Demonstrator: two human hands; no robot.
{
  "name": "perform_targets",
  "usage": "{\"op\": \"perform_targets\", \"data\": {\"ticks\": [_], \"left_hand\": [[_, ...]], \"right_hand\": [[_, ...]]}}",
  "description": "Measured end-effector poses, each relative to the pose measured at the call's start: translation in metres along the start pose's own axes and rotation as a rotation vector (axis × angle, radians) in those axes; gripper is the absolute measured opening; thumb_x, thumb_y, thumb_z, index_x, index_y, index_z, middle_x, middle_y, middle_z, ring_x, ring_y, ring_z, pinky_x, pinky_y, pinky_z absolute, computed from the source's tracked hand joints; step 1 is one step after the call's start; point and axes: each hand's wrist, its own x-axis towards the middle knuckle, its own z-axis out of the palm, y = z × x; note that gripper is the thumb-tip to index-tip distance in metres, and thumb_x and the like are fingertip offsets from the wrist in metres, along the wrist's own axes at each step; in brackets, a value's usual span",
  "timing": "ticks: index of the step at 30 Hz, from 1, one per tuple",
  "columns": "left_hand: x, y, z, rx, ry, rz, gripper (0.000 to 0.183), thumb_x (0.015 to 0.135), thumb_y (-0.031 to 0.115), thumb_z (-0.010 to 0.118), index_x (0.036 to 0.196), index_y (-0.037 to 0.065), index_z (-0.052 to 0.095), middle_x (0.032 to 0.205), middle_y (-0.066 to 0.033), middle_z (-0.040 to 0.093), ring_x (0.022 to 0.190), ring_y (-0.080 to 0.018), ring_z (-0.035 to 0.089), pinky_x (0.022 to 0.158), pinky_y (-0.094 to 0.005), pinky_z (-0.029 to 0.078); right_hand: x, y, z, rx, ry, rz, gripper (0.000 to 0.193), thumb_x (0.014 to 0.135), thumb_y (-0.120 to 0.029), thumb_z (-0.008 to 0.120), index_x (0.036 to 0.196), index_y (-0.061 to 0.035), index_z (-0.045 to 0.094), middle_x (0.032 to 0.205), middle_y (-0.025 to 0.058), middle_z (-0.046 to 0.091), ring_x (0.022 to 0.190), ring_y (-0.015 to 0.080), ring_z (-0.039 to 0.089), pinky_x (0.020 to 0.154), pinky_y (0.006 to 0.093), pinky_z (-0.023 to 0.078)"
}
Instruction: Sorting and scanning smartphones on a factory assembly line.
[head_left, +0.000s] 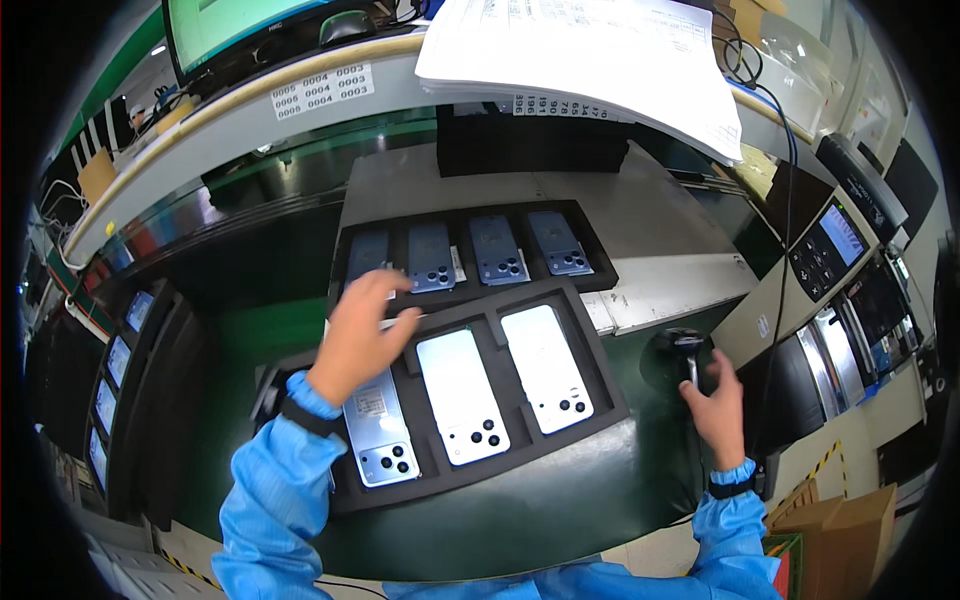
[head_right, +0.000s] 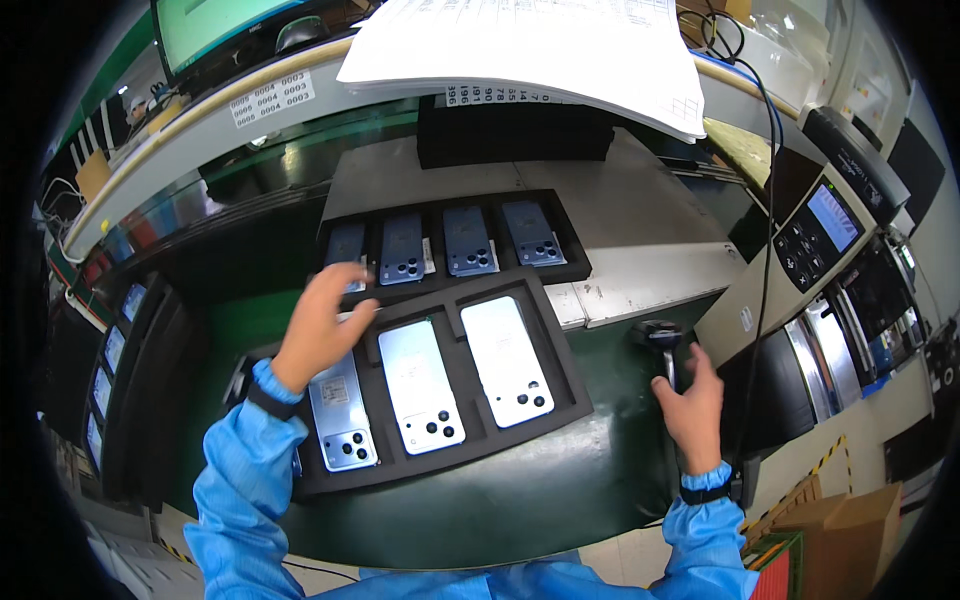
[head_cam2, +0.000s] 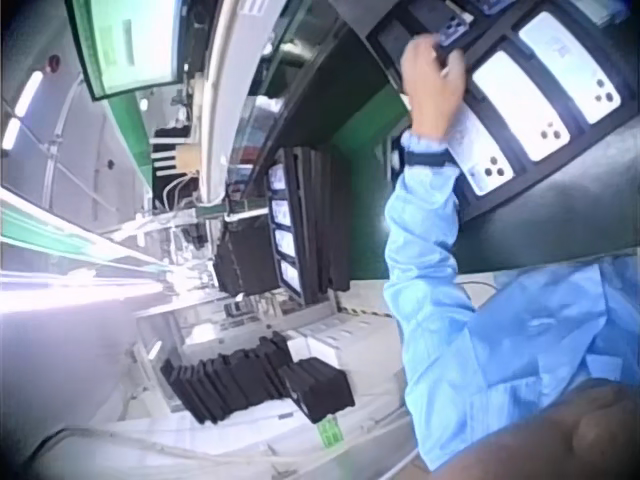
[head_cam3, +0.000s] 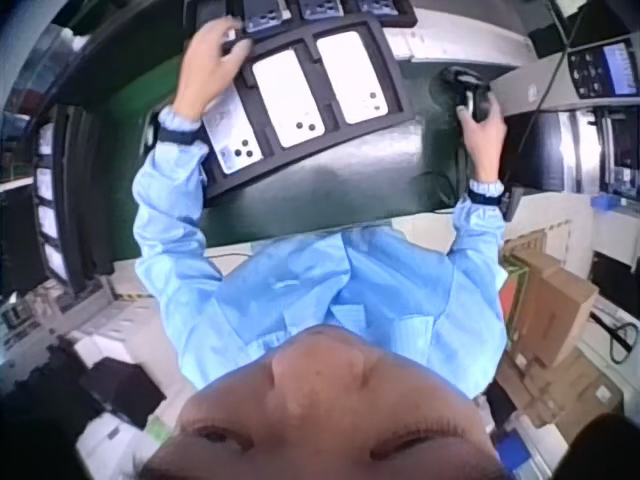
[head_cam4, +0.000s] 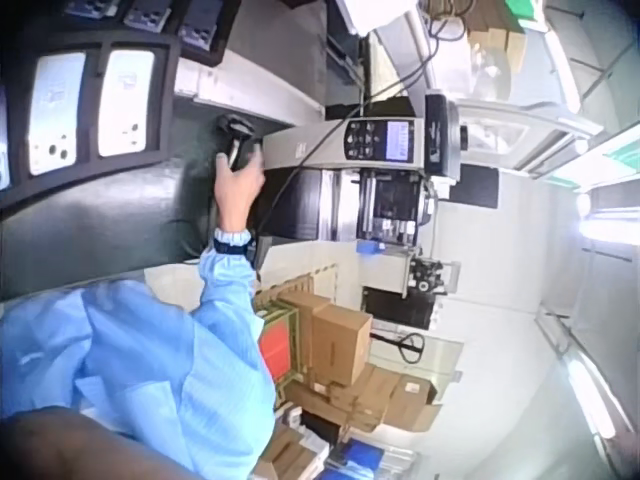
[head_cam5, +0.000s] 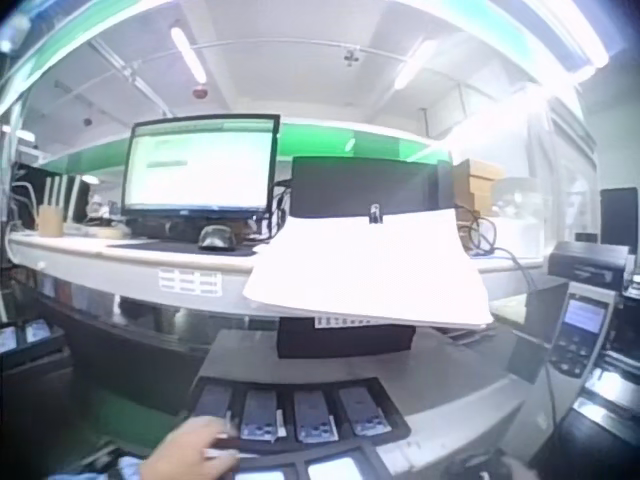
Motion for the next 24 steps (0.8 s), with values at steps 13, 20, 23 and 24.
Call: {"op": "perform_targets", "data": {"ticks": [13, 20, 23, 24], "left_hand": [[0.031, 0.048, 0.126, -0.041, -0.104, 0.256, 0.026, 0.093, 0.021, 0.056, 0.115, 0.007, 0.062, 0.13, -0.013, 0.056, 0.114, -0.033, 0.054, 0.096, -0.0437, 0.041], [0.032, 0.048, 0.126, -0.022, -0.075, 0.252, 0.026, 0.093, 0.021, 0.057, 0.114, 0.007, 0.062, 0.128, -0.0122, 0.057, 0.11, -0.0317, 0.056, 0.093, -0.0431, 0.042], [0.028, 0.047, 0.127, 0.033, -0.126, 0.259, 0.025, 0.091, 0.024, 0.058, 0.112, 0.01, 0.063, 0.126, -0.0123, 0.057, 0.108, -0.0316, 0.056, 0.089, -0.0438, 0.043], [0.027, 0.047, 0.121, 0.082, -0.172, 0.249, 0.025, 0.092, 0.025, 0.058, 0.111, 0.011, 0.063, 0.126, -0.0121, 0.057, 0.108, -0.0315, 0.057, 0.088, -0.0438, 0.043]], "right_hand": [[0.004, -0.102, -0.021, 1.028, -1.003, 0.518, 0.026, 0.093, -0.017, 0.065, 0.11, -0.0015, 0.053, 0.078, 0.0077, 0.061, 0.056, 0.0134, 0.058, 0.048, 0.0257, 0.048], [0.002, -0.134, 0.011, 0.832, -1.114, 0.412, 0.028, 0.092, -0.014, 0.062, 0.113, 0.0016, 0.051, 0.077, 0.0079, 0.061, 0.053, 0.0131, 0.056, 0.047, 0.0253, 0.045], [-0.001, -0.131, 0.017, 0.824, -1.101, 0.392, 0.033, 0.094, -0.014, 0.062, 0.118, 0.0024, 0.048, 0.083, 0.0127, 0.064, 0.056, 0.0146, 0.06, 0.049, 0.0261, 0.048], [-0.002, -0.132, 0.017, 0.823, -1.098, 0.386, 0.033, 0.094, -0.015, 0.062, 0.12, 0.0015, 0.047, 0.085, 0.0132, 0.065, 0.058, 0.0149, 0.061, 0.05, 0.0263, 0.049]]}}
